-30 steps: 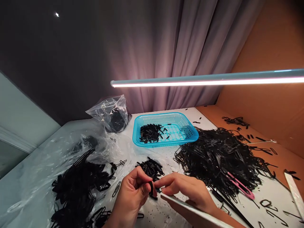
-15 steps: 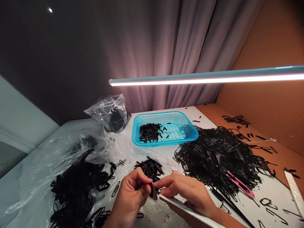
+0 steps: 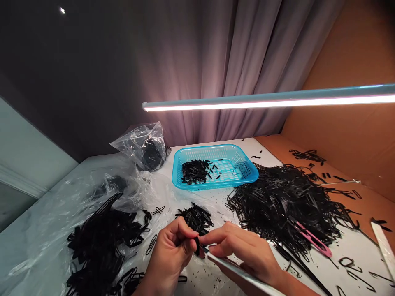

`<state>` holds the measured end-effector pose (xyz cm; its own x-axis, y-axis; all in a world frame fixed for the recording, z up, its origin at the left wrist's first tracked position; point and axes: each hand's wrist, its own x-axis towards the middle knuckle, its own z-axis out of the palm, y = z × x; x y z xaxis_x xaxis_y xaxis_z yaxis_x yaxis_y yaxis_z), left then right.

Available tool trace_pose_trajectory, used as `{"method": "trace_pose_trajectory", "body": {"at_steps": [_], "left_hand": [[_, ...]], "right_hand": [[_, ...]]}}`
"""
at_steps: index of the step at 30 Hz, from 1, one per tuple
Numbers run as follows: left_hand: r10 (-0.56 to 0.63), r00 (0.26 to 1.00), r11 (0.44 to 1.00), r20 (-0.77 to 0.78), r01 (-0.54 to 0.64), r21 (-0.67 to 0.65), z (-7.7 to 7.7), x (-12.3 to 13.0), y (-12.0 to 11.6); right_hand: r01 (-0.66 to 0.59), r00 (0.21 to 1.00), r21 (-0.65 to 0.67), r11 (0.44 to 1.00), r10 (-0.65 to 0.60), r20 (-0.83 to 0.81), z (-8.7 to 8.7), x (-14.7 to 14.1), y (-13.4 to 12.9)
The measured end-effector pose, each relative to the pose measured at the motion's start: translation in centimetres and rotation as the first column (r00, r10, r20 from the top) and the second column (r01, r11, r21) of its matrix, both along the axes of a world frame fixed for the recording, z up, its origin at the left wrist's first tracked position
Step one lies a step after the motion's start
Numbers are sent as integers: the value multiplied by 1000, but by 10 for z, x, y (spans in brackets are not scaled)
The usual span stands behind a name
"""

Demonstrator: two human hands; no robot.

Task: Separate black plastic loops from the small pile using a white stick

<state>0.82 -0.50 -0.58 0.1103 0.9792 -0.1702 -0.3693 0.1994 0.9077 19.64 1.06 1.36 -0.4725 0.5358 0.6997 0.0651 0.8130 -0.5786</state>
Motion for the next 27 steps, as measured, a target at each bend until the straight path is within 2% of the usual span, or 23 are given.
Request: {"method": "trace_pose_trajectory", "body": {"at_steps": [10,15,18,20,23,27], "left_hand": [[5,1000,1000,-28,-5,-22,-3,-2,-1],[41,999,998,-30,-42,-43,-1,1,-3],[35,999,998,40,-32,-61,-2,3,-1],[9,996,998,89,-3,-65,-2,5,0],[-44,991,999,124,46,-11,-2,7,1],[-68,989,995,129,58,77,1,6,0]], "right_hand": [[15,999,36,999,-17,36,2,0,1],[88,991,230,969,-110,83,2,-4,-4],[119,960,366,923,-202,197,4,-7,-12],[142,949,418,897,-243,200,3,-7,-15],[224,946,330,917,-285,151,-5,-4,-11],[347,936,56,936,-350,41,-13,5,0]]}}
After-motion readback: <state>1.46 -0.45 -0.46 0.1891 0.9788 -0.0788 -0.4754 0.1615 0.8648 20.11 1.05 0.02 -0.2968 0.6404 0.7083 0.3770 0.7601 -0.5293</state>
